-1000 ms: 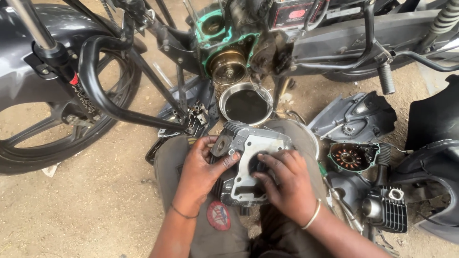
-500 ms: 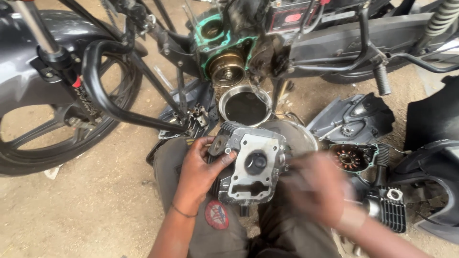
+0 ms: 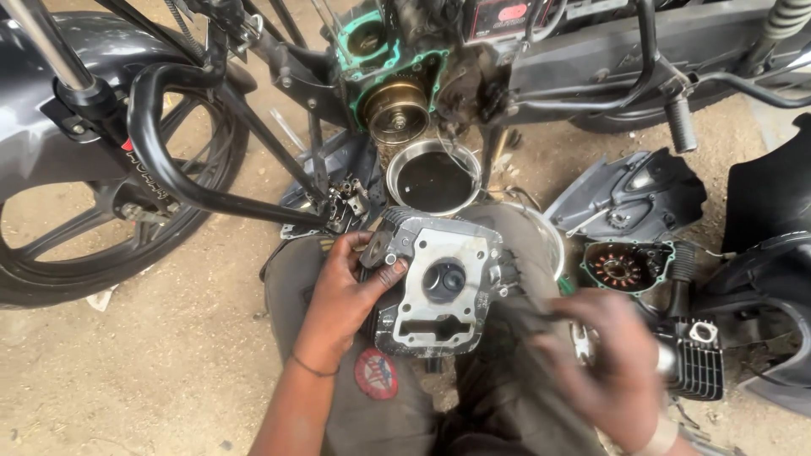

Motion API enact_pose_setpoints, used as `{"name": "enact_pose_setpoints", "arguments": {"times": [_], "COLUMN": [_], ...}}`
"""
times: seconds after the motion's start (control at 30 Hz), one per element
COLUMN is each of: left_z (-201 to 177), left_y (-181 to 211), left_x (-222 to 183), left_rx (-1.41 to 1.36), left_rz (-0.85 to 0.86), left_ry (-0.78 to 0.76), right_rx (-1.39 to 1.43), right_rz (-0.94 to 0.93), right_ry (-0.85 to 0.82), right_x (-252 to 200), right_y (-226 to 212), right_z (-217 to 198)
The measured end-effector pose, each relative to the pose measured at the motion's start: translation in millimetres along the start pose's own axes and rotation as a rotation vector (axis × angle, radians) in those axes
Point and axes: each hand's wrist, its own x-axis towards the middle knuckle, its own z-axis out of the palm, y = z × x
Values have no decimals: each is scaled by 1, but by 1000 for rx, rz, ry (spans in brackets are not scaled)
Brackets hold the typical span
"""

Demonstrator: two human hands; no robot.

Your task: The person sits on the ground repairing a motorcycle engine. They tap a component with a hammer and punch, handle small fasteners into a metal tray, then fit a piston into the cylinder by hand, pressing and rotating it while holding the cylinder on their lap.

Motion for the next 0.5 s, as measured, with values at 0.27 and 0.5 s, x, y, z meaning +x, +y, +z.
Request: {"name": "enact_pose_setpoints", "arguments": {"times": [0.27,0.5], "left_z": [-1,1], "left_y": [4,8], "left_x": [1,1], "left_rx": [25,5], "left_rz": [-38,-82], "left_ry": [3,8], "right_rx": [87,172], "right_rz": [-146,-83], "right_ry": [-15,-7], "right_x": [8,11], "right_y": [-10,-5], "right_z": [65,71]}}
